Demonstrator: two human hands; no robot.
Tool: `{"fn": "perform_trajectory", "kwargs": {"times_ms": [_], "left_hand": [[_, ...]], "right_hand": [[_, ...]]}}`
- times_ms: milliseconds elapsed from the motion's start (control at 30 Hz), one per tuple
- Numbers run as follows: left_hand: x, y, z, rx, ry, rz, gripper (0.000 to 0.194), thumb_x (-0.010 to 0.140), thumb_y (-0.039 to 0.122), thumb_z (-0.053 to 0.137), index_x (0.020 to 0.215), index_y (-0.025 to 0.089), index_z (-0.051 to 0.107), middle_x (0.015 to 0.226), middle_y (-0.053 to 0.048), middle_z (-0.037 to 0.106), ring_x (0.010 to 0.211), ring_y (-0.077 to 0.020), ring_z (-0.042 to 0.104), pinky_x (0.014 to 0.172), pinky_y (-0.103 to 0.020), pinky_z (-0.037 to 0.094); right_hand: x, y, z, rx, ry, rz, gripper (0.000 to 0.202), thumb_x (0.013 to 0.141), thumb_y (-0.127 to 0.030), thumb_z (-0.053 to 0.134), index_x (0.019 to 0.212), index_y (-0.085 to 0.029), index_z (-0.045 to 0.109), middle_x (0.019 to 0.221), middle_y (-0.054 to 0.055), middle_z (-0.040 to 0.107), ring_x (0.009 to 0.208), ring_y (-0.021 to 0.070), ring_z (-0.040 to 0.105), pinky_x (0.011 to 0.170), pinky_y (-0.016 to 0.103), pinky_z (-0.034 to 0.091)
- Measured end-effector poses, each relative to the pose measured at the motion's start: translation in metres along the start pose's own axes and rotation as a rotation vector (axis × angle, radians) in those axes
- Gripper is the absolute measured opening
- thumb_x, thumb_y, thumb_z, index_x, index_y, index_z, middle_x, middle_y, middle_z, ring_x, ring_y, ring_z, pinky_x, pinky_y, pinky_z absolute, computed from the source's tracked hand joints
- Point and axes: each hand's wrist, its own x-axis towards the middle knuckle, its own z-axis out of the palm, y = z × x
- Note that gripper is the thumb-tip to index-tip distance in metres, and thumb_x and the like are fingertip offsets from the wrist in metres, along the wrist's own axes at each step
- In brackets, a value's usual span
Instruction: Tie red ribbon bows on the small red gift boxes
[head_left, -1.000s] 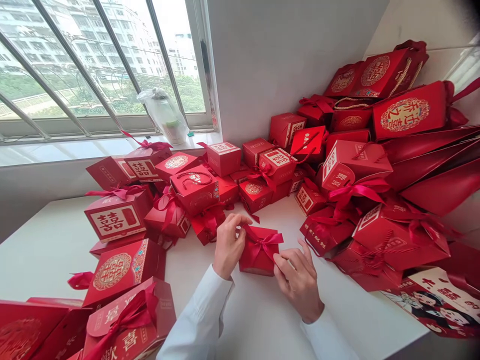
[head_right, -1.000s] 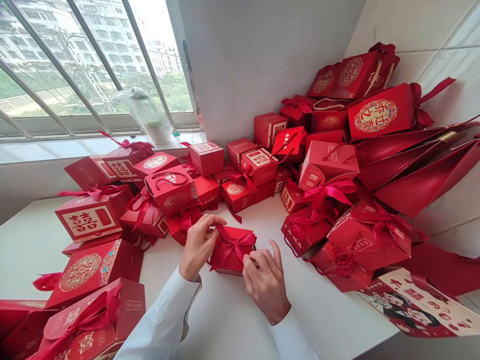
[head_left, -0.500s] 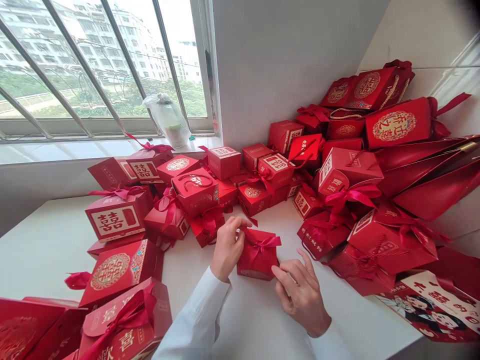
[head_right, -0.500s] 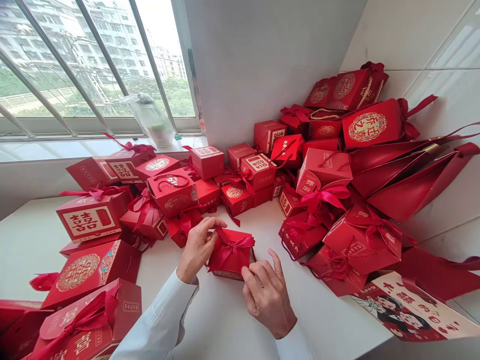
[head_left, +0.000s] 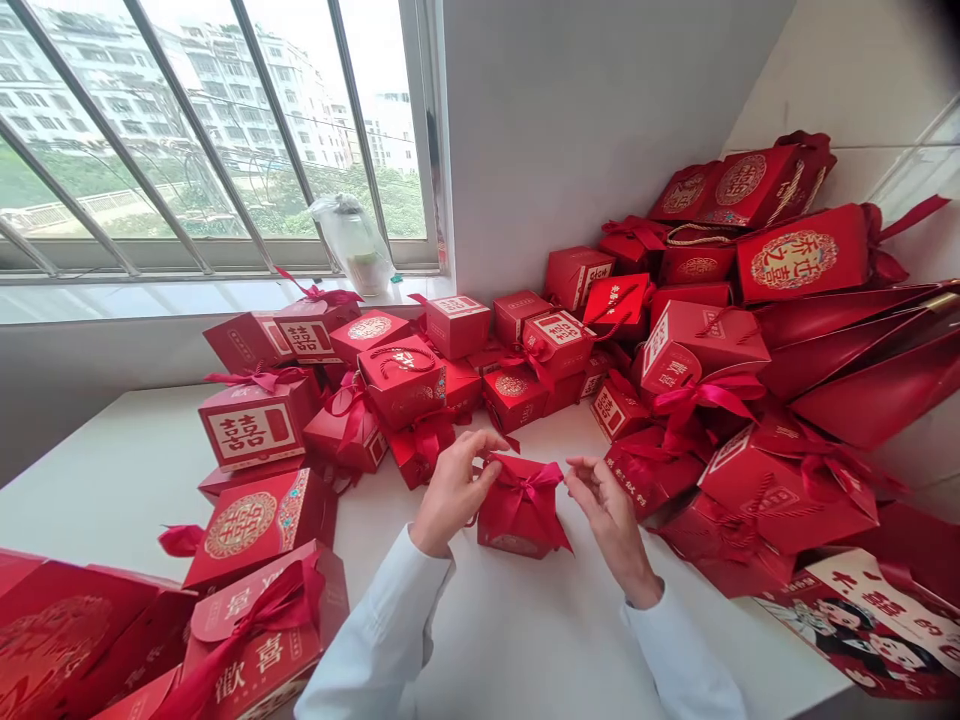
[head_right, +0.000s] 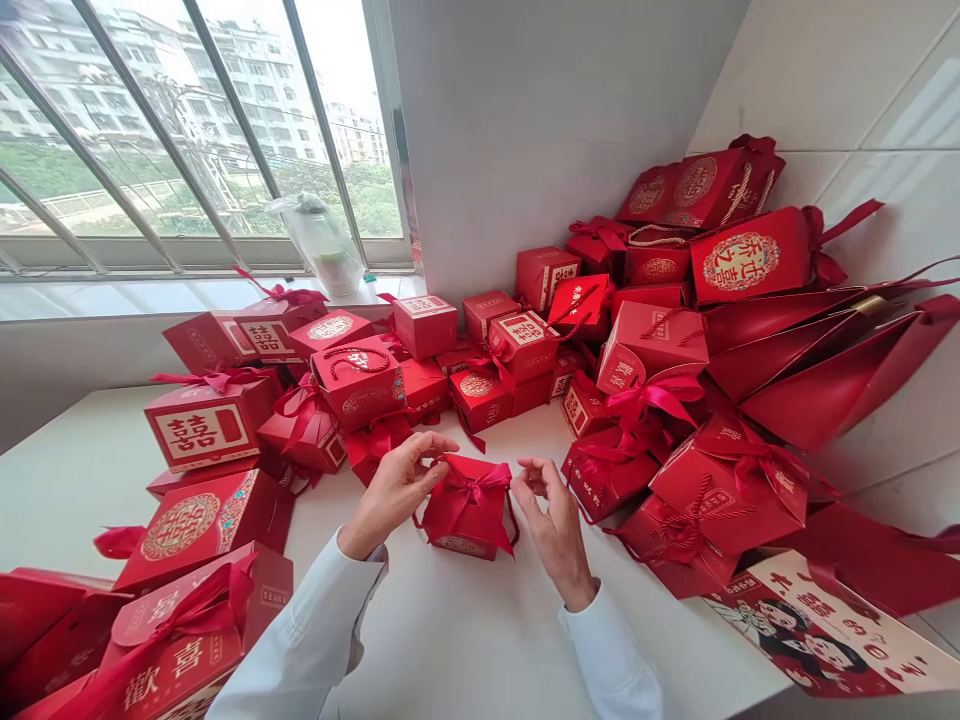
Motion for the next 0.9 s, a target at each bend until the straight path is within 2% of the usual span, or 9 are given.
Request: {"fn": "perform_trajectory", "kwargs": {"times_ms": [100,200,467,600,700,800,900], "left_hand": [[-0.001,0.000,-0.001,0.061,-0.039,0.031,0.020,0.080,0.014,0.048,0.090,0.019,0.064,0.096,-0.005,0.065,0.086,-0.0169,0.062,0.061,-0.022,0.049],[-0.001,0.002,0.002,0.083,-0.038,0.055,0.022,0.079,0.012,0.046,0.088,0.019,0.064,0.093,-0.004,0.065,0.083,-0.0162,0.062,0.063,-0.023,0.049],[-0.001,0.005,0.016,0.177,0.009,0.139,0.034,0.071,-0.001,0.041,0.083,0.019,0.065,0.087,-0.003,0.069,0.081,-0.0157,0.063,0.075,-0.027,0.049],[-0.001,0.005,0.015,0.188,0.000,0.137,0.033,0.073,0.000,0.040,0.083,0.019,0.065,0.085,-0.002,0.068,0.080,-0.0150,0.063,0.073,-0.025,0.049],[-0.001,0.008,0.013,0.203,-0.052,0.146,0.030,0.075,0.002,0.042,0.084,0.019,0.065,0.085,-0.002,0.068,0.077,-0.0149,0.063,0.070,-0.024,0.048],[0.000,0.010,0.014,0.220,-0.101,0.148,0.028,0.076,0.003,0.043,0.082,0.019,0.065,0.082,-0.002,0.068,0.075,-0.0150,0.062,0.067,-0.024,0.047],[0.000,0.009,0.016,0.232,-0.106,0.143,0.027,0.075,0.003,0.043,0.081,0.019,0.064,0.083,-0.002,0.068,0.077,-0.0159,0.063,0.069,-0.025,0.048]], "right_hand": [[0.013,0.000,0.003,-0.003,-0.075,-0.066,0.029,0.080,-0.035,0.060,0.103,-0.018,0.056,0.088,0.005,0.064,0.080,0.0194,0.062,0.076,0.034,0.050],[0.019,-0.003,0.004,-0.038,-0.110,-0.106,0.018,0.080,-0.030,0.057,0.092,-0.018,0.059,0.082,0.004,0.066,0.075,0.0187,0.062,0.072,0.032,0.050],[0.026,-0.008,0.016,-0.077,-0.025,-0.105,0.012,0.080,-0.024,0.048,0.082,-0.020,0.060,0.078,0.002,0.066,0.072,0.0182,0.061,0.068,0.029,0.048],[0.028,-0.005,0.016,-0.064,-0.004,-0.088,0.017,0.081,-0.024,0.047,0.093,-0.020,0.059,0.076,0.001,0.064,0.070,0.0173,0.060,0.069,0.030,0.048],[0.021,-0.002,0.007,0.029,0.000,-0.052,0.029,0.077,-0.024,0.055,0.106,-0.019,0.053,0.079,0.001,0.060,0.075,0.0175,0.060,0.075,0.032,0.049],[0.005,0.000,-0.005,0.152,-0.010,0.000,0.031,0.078,-0.030,0.062,0.105,-0.020,0.051,0.085,0.002,0.060,0.080,0.0180,0.060,0.078,0.033,0.049],[-0.010,0.001,-0.008,0.222,-0.106,0.099,0.029,0.082,-0.038,0.061,0.102,-0.019,0.053,0.082,0.002,0.061,0.077,0.0178,0.060,0.073,0.031,0.049]]}}
